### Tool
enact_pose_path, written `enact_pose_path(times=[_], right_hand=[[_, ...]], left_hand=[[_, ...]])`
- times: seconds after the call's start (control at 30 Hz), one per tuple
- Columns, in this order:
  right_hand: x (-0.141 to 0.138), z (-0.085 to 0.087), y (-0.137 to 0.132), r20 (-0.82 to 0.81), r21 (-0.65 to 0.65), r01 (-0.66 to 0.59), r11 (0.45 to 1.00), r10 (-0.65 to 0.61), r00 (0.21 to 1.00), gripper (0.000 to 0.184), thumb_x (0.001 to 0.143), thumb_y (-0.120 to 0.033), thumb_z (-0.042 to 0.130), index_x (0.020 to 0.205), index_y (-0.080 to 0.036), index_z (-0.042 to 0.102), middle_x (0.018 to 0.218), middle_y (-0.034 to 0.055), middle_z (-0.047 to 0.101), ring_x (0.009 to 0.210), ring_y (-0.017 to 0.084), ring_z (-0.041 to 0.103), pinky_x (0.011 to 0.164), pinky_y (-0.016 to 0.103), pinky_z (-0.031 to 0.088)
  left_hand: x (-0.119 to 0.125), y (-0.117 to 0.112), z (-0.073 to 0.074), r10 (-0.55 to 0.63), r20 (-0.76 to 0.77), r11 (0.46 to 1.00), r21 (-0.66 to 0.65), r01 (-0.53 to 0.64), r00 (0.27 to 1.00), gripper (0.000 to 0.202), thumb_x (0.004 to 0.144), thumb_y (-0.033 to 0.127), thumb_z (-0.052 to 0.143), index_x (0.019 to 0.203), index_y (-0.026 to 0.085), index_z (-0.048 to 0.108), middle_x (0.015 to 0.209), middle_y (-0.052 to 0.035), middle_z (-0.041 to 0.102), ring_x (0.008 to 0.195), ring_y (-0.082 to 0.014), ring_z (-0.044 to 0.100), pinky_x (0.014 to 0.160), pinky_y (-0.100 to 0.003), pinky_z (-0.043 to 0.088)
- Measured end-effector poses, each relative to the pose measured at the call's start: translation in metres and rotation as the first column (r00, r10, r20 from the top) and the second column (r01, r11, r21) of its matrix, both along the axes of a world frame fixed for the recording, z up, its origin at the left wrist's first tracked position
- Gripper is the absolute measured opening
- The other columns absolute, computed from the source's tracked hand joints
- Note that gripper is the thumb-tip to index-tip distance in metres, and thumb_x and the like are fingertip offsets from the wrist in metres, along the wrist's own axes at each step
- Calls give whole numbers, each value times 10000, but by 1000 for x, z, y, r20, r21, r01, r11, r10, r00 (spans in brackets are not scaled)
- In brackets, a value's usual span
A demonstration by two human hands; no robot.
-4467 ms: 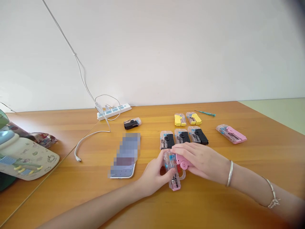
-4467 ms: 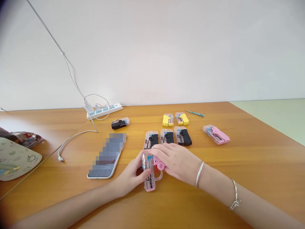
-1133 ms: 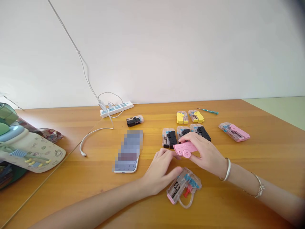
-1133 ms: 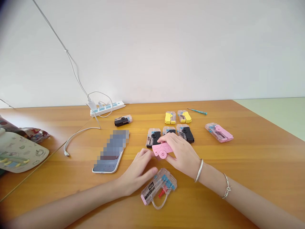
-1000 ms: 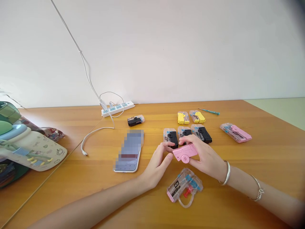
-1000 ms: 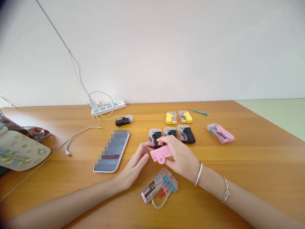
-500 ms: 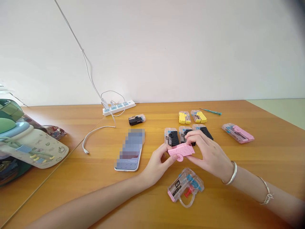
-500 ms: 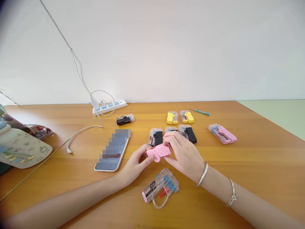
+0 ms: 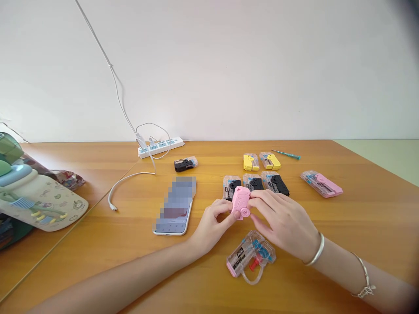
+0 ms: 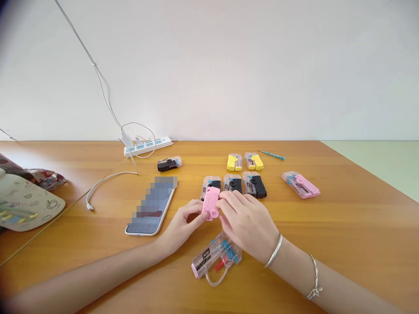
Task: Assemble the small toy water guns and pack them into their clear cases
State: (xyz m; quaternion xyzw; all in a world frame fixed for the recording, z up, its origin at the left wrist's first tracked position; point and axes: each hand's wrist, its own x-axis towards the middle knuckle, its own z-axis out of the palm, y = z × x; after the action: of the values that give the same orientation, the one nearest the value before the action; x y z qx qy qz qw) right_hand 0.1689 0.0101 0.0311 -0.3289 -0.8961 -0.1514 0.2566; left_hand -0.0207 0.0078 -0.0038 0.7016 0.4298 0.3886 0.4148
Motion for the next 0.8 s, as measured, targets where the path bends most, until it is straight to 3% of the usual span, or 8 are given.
enact_pose_path(times=[0.13, 0.27, 0.43, 0.63, 0.8], right_hand=[[-4, -1, -5, 56, -1, 75, 997, -75, 996, 182, 864, -273, 459, 907, -145, 582, 910, 100, 653, 725, 206, 588, 596, 311, 389], [-5, -4, -5, 108, 51, 119, 992, -124, 986, 177, 859, -256, 474, 793, -145, 594, 732, 52, 621, 637, 185, 550, 572, 308, 341], [-7, -8, -7, 155, 113, 129, 985, -145, 977, 213, 845, -216, 448, 681, -165, 573, 611, 35, 568, 582, 177, 491, 562, 316, 288], [-15, -22, -13, 134, 200, 161, 966, -190, 973, 199, 781, -125, 451, 609, -173, 539, 536, 17, 499, 517, 168, 433, 545, 322, 245], [-19, -28, -15, 154, 216, 169, 962, -204, 967, 143, 731, -107, 463, 626, -168, 539, 546, 15, 490, 505, 161, 421, 530, 321, 242]], left_hand=[[1, -1, 4, 3, -56, 1000, 26, -1, 998, 276, 893, 373, 492, 788, 232, 705, 1006, -28, 654, 1045, -215, 481, 938, -353, 385], [2, -3, 5, -38, -87, 998, 46, 42, 996, 250, 883, 360, 516, 789, 243, 716, 1061, -17, 654, 1068, -214, 473, 954, -344, 374], [3, -4, 5, -45, -148, 996, 72, 56, 988, 203, 860, 331, 547, 820, 235, 721, 968, -26, 676, 950, -201, 525, 865, -319, 414], [5, -5, 7, -45, -262, 992, 104, 75, 964, 274, 859, 284, 510, 651, 200, 667, 771, -22, 669, 789, -182, 539, 766, -300, 423], [6, -6, 8, -65, -261, 992, 91, 92, 963, 350, 889, 274, 438, 592, 182, 599, 657, -3, 633, 698, -157, 539, 743, -277, 414]])
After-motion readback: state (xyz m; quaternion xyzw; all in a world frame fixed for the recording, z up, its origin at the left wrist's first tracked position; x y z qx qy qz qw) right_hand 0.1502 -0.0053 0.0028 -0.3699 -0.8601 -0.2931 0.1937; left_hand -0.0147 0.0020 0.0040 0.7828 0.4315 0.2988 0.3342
